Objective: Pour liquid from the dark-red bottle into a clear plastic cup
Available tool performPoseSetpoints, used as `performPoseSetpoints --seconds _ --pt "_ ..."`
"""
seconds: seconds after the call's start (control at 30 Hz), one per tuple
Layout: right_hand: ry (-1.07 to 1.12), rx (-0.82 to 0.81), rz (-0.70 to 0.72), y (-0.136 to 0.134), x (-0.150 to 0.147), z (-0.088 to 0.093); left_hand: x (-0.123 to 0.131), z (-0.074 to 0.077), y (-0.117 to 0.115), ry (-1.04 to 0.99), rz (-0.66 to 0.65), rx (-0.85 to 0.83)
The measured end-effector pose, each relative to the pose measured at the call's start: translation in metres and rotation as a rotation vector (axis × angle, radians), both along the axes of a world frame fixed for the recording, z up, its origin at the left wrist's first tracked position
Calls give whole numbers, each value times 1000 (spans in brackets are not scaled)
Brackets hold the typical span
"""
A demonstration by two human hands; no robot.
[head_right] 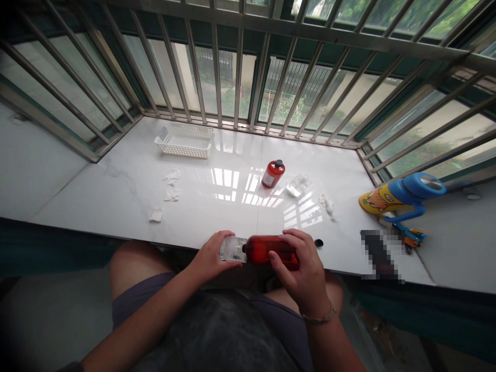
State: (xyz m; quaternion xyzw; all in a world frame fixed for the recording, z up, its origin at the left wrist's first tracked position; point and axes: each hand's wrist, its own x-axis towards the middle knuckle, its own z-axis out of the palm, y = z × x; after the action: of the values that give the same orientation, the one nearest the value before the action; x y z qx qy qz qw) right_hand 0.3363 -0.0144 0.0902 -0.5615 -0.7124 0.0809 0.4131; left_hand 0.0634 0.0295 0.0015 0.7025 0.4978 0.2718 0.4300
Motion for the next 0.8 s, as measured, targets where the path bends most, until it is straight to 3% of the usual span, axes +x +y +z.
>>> performPoseSetpoints --seconds 0.8 --pt "4 -7 26 4 -2 -4 -1 0 -1 -11 -11 5"
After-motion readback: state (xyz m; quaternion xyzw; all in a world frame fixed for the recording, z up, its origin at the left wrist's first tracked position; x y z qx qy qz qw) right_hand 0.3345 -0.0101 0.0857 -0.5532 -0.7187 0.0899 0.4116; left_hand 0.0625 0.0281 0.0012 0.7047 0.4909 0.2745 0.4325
